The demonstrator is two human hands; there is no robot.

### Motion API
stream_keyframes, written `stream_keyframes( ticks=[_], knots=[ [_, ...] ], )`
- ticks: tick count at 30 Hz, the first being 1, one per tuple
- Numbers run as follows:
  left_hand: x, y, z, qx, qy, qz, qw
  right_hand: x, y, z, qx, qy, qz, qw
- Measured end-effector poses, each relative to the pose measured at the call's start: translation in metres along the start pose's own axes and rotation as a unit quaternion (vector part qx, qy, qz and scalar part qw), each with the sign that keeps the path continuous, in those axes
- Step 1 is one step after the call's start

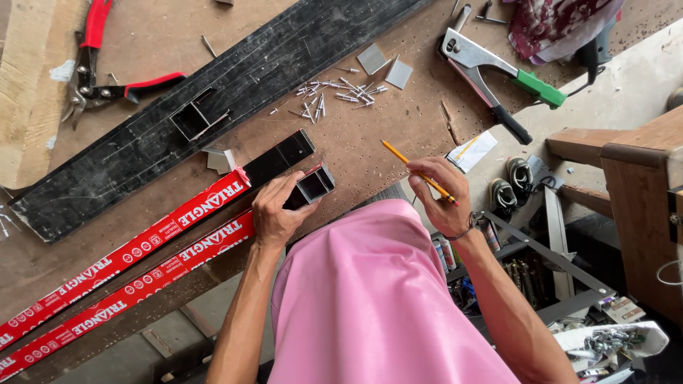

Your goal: Marking and drilling holes in metal components on a workbench followed by using a hand riveter.

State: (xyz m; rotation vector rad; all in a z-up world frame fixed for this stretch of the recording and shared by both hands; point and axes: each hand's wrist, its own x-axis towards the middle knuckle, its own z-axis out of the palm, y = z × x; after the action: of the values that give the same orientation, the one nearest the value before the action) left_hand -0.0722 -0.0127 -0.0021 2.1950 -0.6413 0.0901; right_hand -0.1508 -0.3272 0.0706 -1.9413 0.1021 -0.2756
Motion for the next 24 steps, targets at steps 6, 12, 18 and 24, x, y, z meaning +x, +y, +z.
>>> stream_keyframes(
  ticks=[6, 12, 18, 24],
  knots=[
    [0.0, 0.0, 0.0, -0.005, -0.002, -0.001, 1.0, 0.001, -0.006, -0.001, 0.032, 0.004, 0.019, 0.999],
    [0.001, 0.0, 0.0, -0.004, 0.001, 0.0, 1.0, 0.005, -0.028, 0.004, 0.094, -0.039, 0.024, 0.995],
    [0.0, 0.0, -0.001, -0.013, 0.004, -0.012, 1.0, 0.015, -0.053, 0.032, 0.111, -0.104, -0.013, 0.988],
    [-0.003, 0.002, -0.003, -0.016, 0.007, -0.043, 0.999, 0.024, -0.05, 0.017, 0.076, -0.108, -0.003, 0.991]
  ],
)
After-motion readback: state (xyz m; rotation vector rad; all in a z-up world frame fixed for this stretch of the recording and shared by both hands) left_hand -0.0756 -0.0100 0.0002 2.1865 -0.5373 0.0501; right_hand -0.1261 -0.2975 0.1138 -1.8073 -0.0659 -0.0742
